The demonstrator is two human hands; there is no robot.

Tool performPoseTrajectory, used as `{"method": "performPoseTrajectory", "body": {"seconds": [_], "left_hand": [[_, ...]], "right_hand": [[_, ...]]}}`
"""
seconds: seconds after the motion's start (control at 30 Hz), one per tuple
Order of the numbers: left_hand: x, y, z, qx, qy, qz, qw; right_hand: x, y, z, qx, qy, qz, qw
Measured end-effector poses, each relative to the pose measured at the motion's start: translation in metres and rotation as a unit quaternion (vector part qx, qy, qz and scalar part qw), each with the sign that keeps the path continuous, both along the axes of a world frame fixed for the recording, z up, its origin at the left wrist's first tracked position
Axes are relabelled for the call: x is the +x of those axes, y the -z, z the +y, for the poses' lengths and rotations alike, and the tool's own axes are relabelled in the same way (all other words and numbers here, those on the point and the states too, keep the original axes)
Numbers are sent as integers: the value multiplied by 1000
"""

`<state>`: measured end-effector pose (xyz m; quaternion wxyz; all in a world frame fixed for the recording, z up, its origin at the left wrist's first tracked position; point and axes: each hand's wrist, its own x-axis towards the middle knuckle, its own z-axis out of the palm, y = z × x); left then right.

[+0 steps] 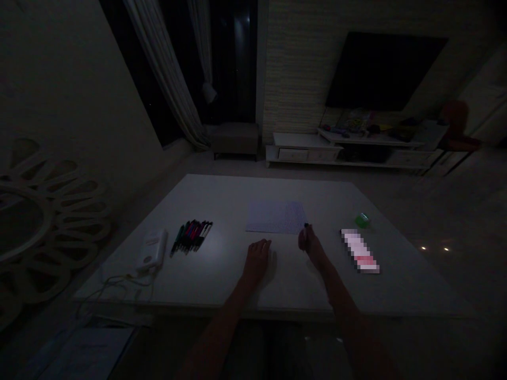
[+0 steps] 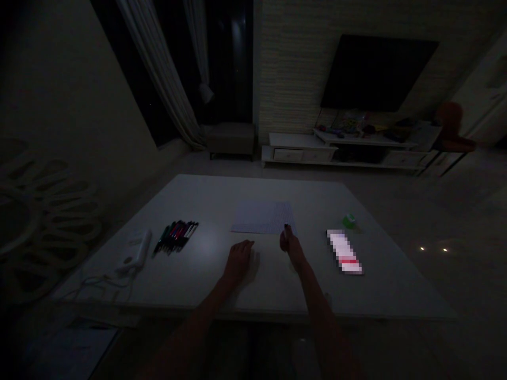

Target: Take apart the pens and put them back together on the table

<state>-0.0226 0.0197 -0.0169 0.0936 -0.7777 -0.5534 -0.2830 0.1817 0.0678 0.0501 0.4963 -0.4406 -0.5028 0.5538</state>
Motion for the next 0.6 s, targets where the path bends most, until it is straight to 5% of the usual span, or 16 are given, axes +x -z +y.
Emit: {"method": "performPoseTrajectory", "body": {"seconds": [0.1,0.23,0.6], "left_hand": [[-1,1,2,-17,-1,12,1000],[-1,1,2,-30,-1,16,999],[1,-7,-2,-95,17,19,995]], "right_hand": [[3,-26,9,-56,-68,210,974],[-5,-43,7,-47,-80,364,927],[-17,-45,18,-80,-104,533,836]]}}
